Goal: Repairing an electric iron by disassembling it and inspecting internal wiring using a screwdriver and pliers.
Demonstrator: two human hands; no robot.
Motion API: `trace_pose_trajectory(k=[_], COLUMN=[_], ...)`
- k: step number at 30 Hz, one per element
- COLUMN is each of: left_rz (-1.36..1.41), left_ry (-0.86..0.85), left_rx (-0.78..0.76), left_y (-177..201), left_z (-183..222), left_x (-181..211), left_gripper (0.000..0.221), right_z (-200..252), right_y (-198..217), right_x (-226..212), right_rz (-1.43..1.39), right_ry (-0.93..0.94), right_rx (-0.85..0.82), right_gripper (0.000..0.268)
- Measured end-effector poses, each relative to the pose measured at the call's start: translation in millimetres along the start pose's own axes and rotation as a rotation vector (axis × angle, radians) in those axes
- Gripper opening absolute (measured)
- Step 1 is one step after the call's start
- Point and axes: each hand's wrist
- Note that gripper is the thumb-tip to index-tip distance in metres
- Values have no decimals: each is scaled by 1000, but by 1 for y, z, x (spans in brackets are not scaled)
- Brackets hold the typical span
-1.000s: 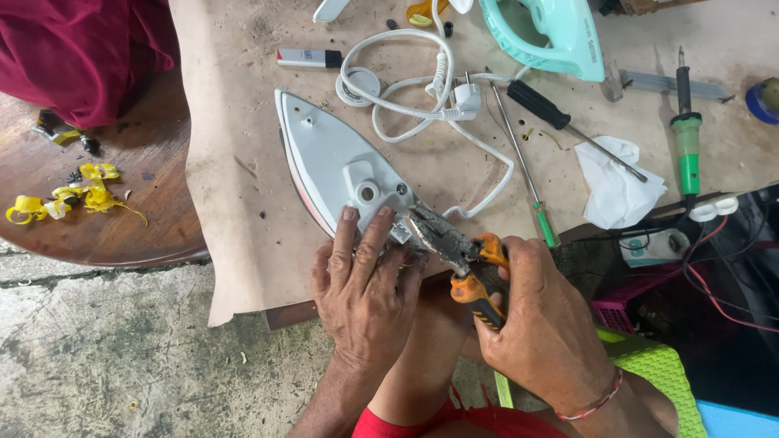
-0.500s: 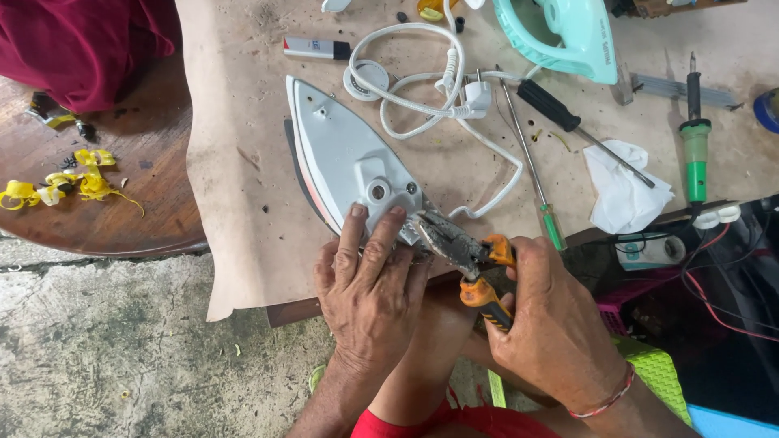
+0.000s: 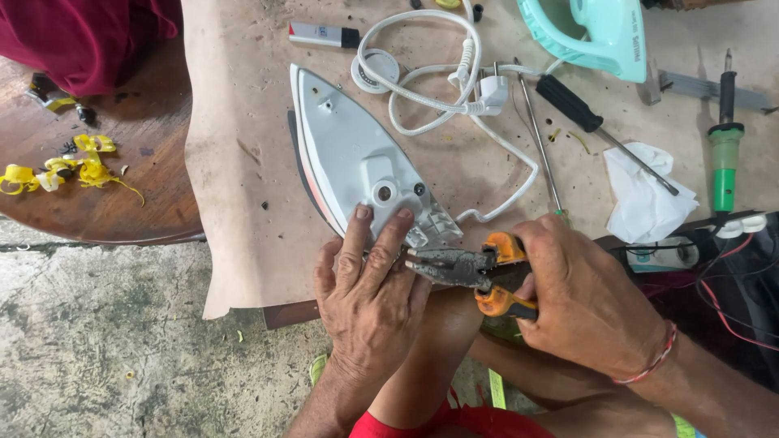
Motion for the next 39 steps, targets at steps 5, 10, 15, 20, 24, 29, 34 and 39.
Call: trace_pose_trajectory(k=[5, 10, 15, 20, 24, 29, 34, 39], left_rz=[36, 36, -6, 22, 28, 35, 56, 40], left_ry=[-20, -32, -38, -38, -49, -1, 48, 53], left_rx=[0, -10, -26, -35, -21, 14, 2, 13], left_y=[1, -2, 6, 6, 3, 2, 4, 4], left_z=[-1, -7, -14, -15, -9, -8, -5, -9], left_x=[-2, -4, -3, -4, -4, -3, -1, -2], left_gripper=[30, 5, 10, 10, 7, 9, 15, 16], right_z=[-37, -114, -185, -183, -155, -78, -7, 14], right_y=[22, 41, 56, 61, 78, 60, 25, 2], right_x=[30, 60, 34, 30, 37, 80, 15, -15], right_rz=[118, 197, 246, 271, 366, 108, -211, -262], right_ry=[458, 1015, 1490, 1506, 1390, 761, -251, -235], right_rx=[-94, -122, -161, -214, -230, -143, -7, 186], right_gripper=[38, 14, 23, 23, 25, 38, 76, 76])
Point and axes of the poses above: each hand's wrist, its own z-axis away from the middle knuckle, its own y-axis out of the back of the hand, x = y × z, and after that the axes turned 13 degrees about -z, right-handed
